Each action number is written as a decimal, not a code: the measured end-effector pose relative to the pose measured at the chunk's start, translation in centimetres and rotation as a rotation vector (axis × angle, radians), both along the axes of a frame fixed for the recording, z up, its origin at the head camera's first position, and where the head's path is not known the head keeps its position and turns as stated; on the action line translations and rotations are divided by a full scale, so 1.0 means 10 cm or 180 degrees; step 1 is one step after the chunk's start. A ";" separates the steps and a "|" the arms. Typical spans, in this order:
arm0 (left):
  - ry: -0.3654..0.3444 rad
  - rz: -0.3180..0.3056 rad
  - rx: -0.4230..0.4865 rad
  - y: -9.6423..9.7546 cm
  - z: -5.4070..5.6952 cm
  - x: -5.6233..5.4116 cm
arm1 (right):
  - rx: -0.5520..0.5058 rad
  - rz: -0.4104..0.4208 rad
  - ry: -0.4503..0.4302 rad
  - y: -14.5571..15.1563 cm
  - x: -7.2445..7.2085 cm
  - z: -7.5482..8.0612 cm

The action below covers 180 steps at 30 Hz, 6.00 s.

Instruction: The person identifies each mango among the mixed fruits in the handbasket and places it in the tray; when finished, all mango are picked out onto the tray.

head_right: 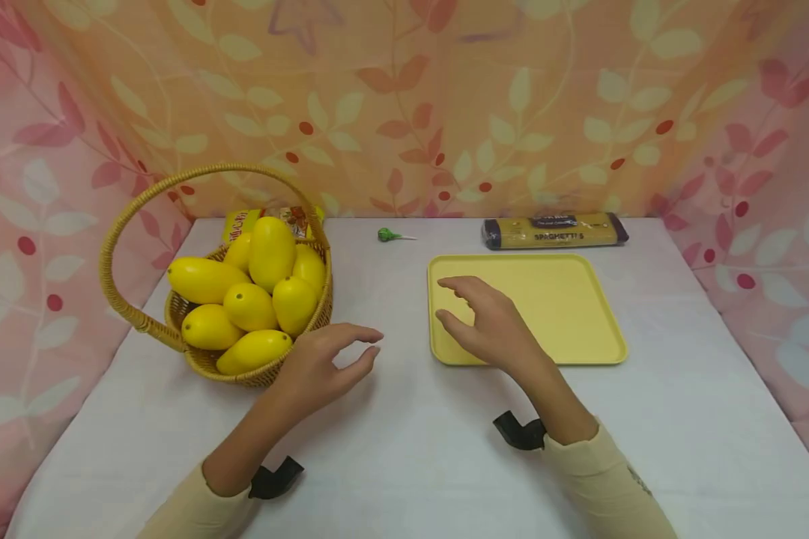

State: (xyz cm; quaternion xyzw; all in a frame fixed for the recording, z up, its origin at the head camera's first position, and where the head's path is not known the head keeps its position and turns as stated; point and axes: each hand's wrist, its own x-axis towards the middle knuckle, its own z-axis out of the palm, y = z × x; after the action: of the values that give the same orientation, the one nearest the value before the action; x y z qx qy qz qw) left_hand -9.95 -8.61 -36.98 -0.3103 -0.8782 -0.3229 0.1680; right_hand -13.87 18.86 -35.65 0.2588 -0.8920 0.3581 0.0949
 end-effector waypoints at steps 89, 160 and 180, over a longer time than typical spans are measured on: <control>0.0315 0.1303 0.1493 -2.09 -0.48 0.17 | -0.1099 0.0506 -0.0016 -1.81 -0.26 -0.17; 0.0084 0.1510 0.1406 -2.08 -0.48 0.20 | -0.0403 -0.1653 -0.1443 -0.23 -1.23 -0.55; 0.0068 0.1510 0.1390 -2.08 -0.49 0.18 | -0.0269 -0.1276 -0.1955 -0.04 -1.09 -0.48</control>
State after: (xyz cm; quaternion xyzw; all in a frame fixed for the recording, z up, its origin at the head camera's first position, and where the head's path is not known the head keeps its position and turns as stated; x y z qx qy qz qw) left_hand -8.16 -29.40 -41.84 -0.0571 -0.8342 -0.4523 0.3104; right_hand -24.82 18.46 -40.48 -0.0447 -0.8964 0.4299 -0.0984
